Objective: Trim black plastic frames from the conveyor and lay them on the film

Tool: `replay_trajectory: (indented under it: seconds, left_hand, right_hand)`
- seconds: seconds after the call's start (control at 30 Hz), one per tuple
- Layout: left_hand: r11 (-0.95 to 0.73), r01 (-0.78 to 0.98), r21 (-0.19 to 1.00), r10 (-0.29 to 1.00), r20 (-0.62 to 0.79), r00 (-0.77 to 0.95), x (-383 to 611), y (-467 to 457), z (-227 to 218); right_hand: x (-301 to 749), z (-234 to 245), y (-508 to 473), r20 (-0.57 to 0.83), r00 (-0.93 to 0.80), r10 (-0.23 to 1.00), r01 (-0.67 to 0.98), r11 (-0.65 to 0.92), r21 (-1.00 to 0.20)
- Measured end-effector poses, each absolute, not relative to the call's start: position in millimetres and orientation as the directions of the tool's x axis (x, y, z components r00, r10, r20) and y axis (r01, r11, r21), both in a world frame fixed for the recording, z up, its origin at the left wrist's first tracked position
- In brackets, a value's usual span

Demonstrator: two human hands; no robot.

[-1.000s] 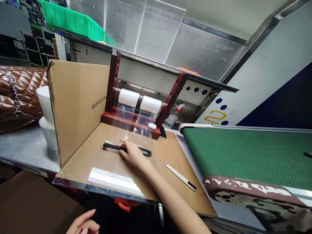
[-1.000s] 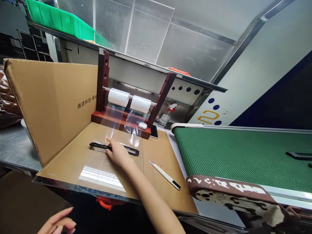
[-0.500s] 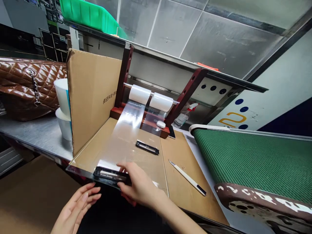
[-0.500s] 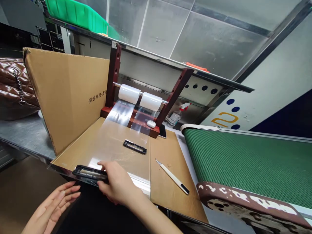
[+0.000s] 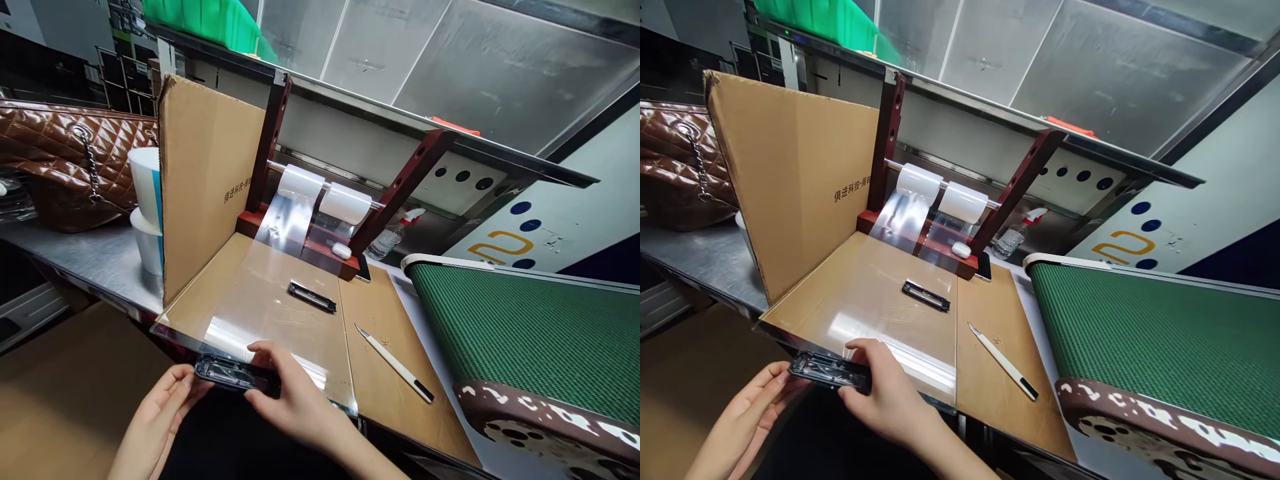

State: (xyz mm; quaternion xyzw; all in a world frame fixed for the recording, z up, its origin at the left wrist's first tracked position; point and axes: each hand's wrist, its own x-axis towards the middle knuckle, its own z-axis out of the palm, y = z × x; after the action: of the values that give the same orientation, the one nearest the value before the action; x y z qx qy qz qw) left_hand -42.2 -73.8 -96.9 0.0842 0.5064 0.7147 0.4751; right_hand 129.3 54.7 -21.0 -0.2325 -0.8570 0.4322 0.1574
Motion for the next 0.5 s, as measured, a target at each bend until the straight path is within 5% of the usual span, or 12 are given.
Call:
replay_trajectory:
  seconds: [0.17, 0.5]
  left_hand:
    - [-0.087, -0.621, 0.779, 0.735, -0.37, -0.568, -42.6, -78.3, -94.7]
    - [-0.13, -0.725, 0.676, 0.777, -0.384, -0.498, -41.3, -77.9, -85.7]
  right_hand:
    - [133.0, -13.2, 55.1, 0.158, -0.746, 0.647, 0.252, 0.493, -0.833]
    - [119.7, -22.4, 45.5, 0.263, -0.827, 0.497, 0.212, 0.708, -0.673]
